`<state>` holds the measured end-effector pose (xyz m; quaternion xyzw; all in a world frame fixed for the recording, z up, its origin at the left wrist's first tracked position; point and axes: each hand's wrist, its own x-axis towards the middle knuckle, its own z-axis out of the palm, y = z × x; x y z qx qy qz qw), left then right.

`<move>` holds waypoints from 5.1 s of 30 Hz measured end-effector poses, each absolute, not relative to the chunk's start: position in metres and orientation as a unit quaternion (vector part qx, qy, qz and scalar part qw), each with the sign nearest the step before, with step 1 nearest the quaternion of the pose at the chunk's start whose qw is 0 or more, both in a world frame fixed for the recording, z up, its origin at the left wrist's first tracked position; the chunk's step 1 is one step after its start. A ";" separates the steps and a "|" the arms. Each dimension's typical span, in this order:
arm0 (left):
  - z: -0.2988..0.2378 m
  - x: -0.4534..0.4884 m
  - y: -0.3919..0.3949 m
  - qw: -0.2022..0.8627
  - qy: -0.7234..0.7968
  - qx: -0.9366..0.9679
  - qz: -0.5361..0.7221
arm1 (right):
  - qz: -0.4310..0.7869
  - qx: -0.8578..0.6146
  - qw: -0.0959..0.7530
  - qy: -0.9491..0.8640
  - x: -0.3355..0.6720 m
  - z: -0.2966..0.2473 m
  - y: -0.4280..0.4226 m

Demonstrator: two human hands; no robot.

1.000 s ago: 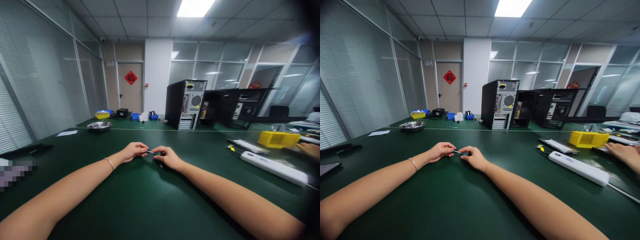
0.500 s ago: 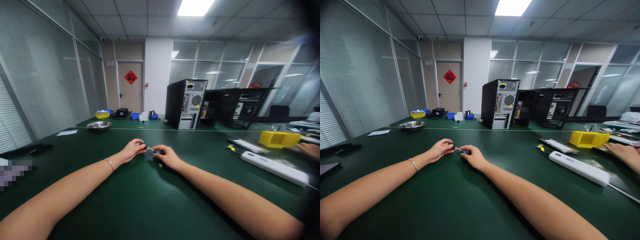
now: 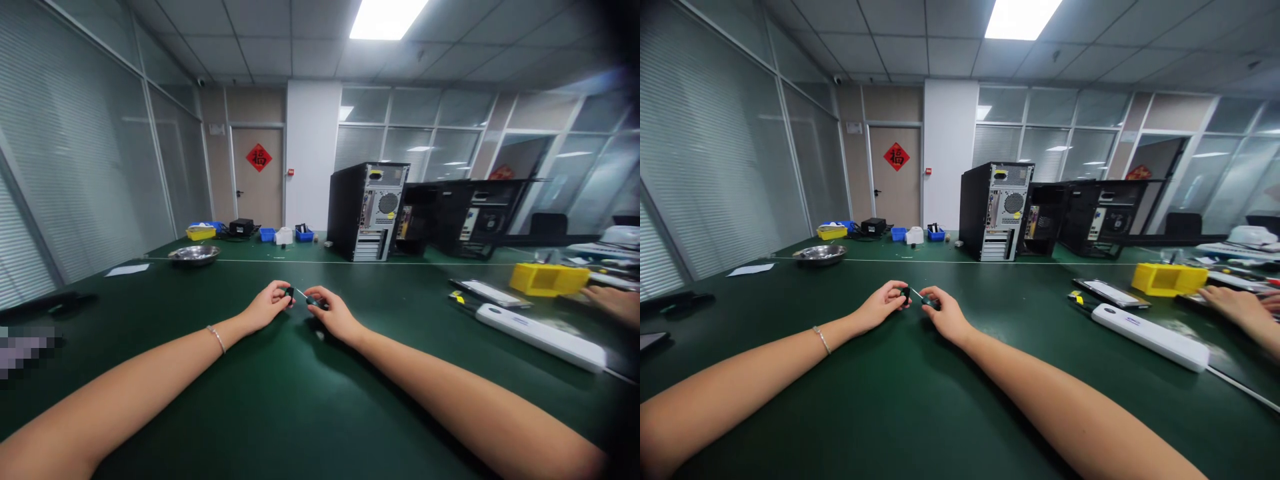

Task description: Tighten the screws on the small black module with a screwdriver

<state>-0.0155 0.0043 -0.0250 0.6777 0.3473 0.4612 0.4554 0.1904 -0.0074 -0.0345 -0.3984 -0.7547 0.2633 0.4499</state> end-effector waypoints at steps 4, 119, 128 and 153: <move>-0.020 -0.014 -0.001 0.348 0.364 0.731 0.459 | 0.231 -0.407 0.448 -0.762 0.190 -0.035 -0.007; -0.025 0.002 -0.014 0.562 0.299 0.634 0.440 | 0.257 -0.294 0.490 -0.779 0.182 -0.028 -0.021; -0.025 -0.001 -0.012 0.578 0.305 0.605 0.456 | 0.204 -0.325 0.500 -0.776 0.182 -0.027 -0.022; -0.030 -0.011 0.007 0.453 0.360 0.644 0.500 | 0.220 -0.347 0.502 -0.761 0.183 -0.028 -0.015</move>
